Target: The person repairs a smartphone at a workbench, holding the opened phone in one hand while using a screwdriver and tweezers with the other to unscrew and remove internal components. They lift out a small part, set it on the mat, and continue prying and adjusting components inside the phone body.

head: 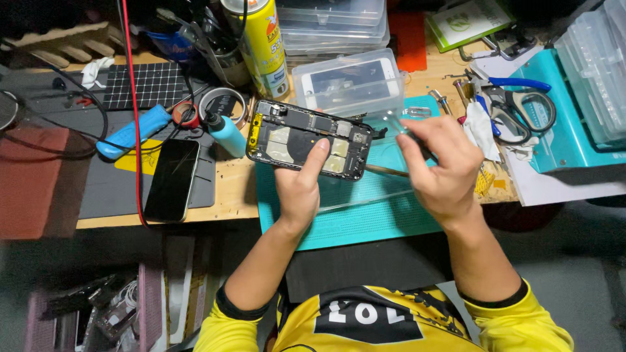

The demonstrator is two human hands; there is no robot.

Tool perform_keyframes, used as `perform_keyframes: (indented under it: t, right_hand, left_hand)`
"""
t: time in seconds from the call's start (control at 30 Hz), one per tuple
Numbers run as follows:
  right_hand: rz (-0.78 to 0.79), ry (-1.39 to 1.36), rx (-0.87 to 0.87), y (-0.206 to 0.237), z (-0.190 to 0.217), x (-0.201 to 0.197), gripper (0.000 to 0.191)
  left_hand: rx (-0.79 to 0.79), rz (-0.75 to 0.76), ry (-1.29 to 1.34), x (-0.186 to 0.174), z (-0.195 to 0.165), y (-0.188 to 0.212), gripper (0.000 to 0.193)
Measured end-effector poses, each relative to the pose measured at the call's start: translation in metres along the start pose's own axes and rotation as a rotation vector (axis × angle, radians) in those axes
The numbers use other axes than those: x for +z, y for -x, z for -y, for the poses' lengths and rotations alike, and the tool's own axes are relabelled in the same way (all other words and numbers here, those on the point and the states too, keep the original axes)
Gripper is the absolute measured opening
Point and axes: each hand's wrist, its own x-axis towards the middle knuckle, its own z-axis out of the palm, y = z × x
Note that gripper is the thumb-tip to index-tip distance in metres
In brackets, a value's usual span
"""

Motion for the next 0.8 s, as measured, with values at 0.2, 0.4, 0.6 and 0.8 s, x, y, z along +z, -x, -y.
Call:
perform_keyframes:
  t: [0.2,0.4,0.6,0.8]
  right_hand:
    - [0.231,0.256,0.114,-0.005,-0.038,-0.015,0.016]
    - [0.431,0.334,0.146,0.015,-0.042,-0.004,0.017]
    - [0.414,0.292,0.165,0.023,-0.061,0.0,0.021]
    - [0.321,0.609,0.285,0.003,-0.133,-0.024,0.02]
  left_hand:
    - [-0.229,0.117,0.074,-0.001,0.002,-0.002,0.024]
    - [-0.367,0.138,0.126,0.014,0.014,0.009,0.025]
    - [-0.313,0.134,0.076,0.016,0.013,0.012,0.026]
    - [-0.298,0.12,0.102,0.011,0.011,0.012,0.027]
